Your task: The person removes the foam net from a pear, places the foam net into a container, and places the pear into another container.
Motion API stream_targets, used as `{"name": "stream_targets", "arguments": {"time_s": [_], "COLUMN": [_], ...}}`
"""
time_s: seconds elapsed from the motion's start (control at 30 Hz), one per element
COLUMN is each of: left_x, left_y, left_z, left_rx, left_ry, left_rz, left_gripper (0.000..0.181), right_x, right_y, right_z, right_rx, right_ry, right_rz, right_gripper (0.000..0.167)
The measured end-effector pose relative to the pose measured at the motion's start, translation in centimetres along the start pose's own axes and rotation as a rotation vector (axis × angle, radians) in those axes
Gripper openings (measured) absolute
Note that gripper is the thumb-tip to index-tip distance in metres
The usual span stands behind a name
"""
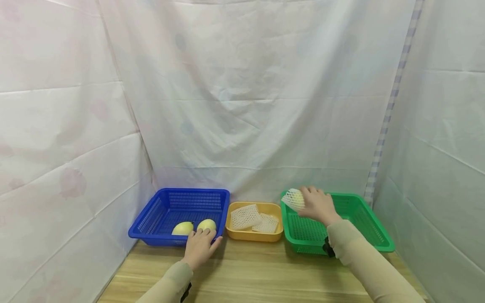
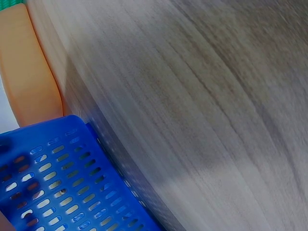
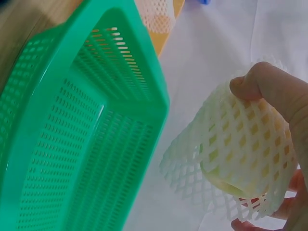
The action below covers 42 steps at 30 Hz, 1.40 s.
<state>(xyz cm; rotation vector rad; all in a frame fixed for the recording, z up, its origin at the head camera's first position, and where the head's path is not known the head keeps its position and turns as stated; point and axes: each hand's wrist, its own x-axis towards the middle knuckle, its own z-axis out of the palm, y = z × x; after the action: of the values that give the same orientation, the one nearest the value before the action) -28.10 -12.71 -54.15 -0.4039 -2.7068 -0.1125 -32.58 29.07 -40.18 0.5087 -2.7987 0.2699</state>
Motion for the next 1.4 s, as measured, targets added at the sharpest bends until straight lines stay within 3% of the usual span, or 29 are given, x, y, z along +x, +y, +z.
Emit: {"name": "stream_targets", "arguments": {"time_s": [0.73, 1.2, 1.4], "left_x": [0.0, -0.2, 0.0], "left_y": [0.1, -0.1, -0.1], "left_z": [0.0, 0.4, 0.4], "left_rx": [-0.001, 0.011, 0.007], "left_ry": [0.019, 0.026, 0.028], "left_rz": [-0.004, 0.008, 0.007], "left_gripper": [0.03, 0.038, 0.031], "right_x": [0.3, 0.5, 0.7], "right_y": [-3.9, -6.6, -7.5], "right_z": [1.2, 2.8, 3.6], "right_rx": [0.002, 0.002, 0.001], "right_ry": [0.005, -0.011, -0.013], "right_rz": [-0.081, -0.125, -0.142], "right_gripper": [0.079, 0.083, 0.085]}}
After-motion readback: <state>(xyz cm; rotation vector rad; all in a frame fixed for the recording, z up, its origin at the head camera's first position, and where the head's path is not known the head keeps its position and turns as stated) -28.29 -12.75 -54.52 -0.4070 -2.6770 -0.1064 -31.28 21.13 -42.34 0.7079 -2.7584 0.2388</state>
